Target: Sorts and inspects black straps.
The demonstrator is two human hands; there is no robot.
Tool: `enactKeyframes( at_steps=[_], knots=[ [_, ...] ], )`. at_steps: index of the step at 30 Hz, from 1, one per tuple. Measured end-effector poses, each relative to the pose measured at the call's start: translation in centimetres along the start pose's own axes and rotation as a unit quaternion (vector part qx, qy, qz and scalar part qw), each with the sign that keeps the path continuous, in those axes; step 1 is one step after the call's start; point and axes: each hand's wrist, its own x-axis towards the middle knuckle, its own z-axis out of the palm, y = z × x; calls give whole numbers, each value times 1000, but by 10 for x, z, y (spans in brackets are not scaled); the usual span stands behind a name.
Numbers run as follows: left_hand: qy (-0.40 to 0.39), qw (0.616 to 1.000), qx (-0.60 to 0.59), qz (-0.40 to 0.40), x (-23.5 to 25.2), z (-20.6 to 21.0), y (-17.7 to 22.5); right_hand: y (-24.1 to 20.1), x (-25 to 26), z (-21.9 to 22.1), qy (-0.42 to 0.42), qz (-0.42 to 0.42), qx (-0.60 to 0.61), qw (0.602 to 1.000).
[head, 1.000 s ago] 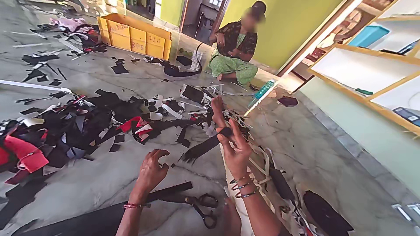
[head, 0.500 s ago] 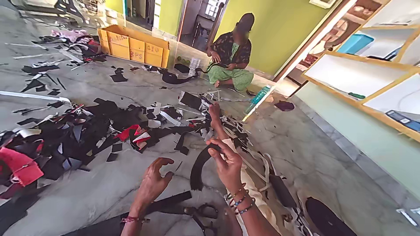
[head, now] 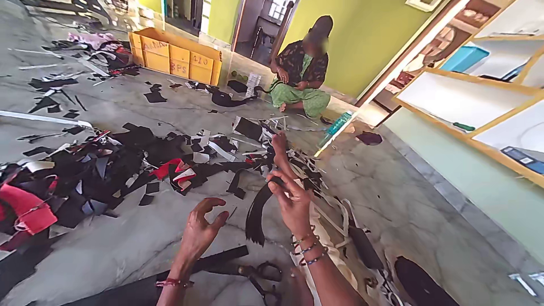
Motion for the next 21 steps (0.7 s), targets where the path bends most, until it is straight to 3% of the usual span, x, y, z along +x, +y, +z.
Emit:
enactKeyframes(
  at_steps=[9, 13, 17, 21],
  knots=[
    [-145, 970, -194, 5, -7, 13, 40, -35, -32, 28, -150, -13, 98, 984],
    [-195, 920, -338, -14, -9, 11, 42, -44, -28, 32, -148, 3, 156, 977],
    [-248, 842, -476, -58, -9, 7, 36, -44, -20, 29, -153, 54, 234, 959],
    [-280, 793, -533, -93, -9, 4, 40, -45, -16, 25, -154, 89, 285, 942]
  ],
)
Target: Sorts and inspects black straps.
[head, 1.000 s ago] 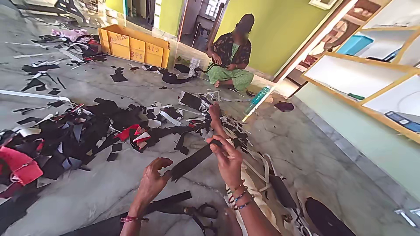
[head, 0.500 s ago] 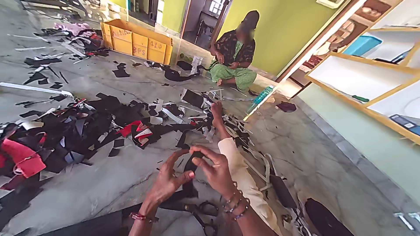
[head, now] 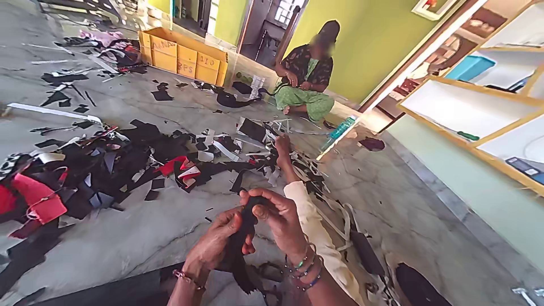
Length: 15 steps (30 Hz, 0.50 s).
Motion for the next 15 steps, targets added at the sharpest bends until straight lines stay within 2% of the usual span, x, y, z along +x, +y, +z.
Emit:
enactKeyframes(
  at_steps=[10, 15],
  knots=[
    [-31, 998, -32, -39, 2, 4, -5, 2, 1, -3, 11, -3, -15, 1000],
    [15, 998, 30, -62, 2, 8, -1, 4, 0, -7, 5, 2, -16, 1000]
  ],
)
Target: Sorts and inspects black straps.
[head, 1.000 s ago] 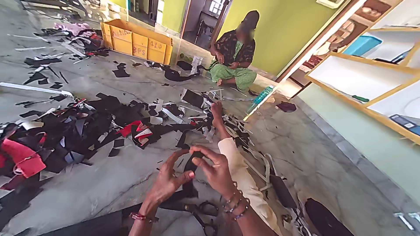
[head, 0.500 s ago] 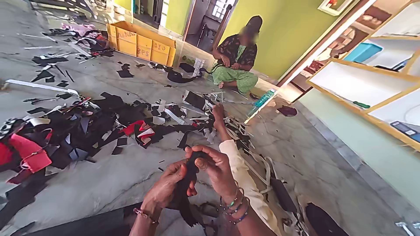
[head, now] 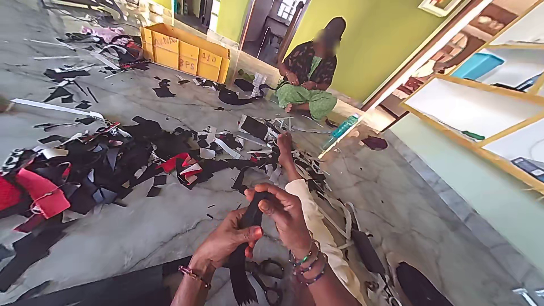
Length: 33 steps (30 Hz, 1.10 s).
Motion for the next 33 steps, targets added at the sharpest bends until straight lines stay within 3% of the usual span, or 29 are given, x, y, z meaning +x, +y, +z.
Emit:
enactKeyframes(
  at_steps=[5, 14, 33],
  knots=[
    [63, 994, 90, -24, 2, 6, 1, 0, 0, -4, 26, 4, 14, 1000],
    [109, 974, 192, -44, 6, 3, -2, 0, 14, -20, 92, -2, 7, 996],
    [64, 969, 230, -57, 9, -5, -11, -5, 25, -43, 136, -13, -20, 990]
  ],
)
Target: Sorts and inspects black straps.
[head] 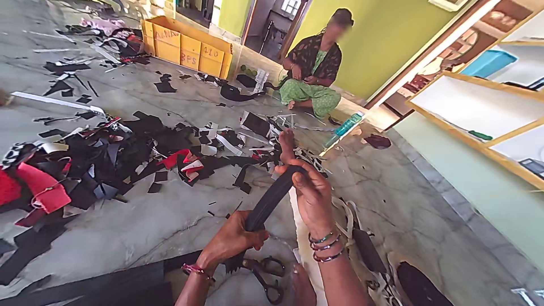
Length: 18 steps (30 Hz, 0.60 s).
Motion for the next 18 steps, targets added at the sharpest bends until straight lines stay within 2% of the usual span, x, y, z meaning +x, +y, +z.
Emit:
enactKeyframes(
  at_steps=[9, 15, 18],
  knots=[
    [1, 999, 34, -27, 2, -3, -4, -8, 13, -14, 41, -16, -17, 999],
    [-10, 997, -70, -13, -2, -3, -1, -7, 12, -20, 66, 10, 8, 998],
    [-20, 996, -84, -11, -2, -5, -3, -5, 12, -24, 74, 20, 2, 997]
  ],
)
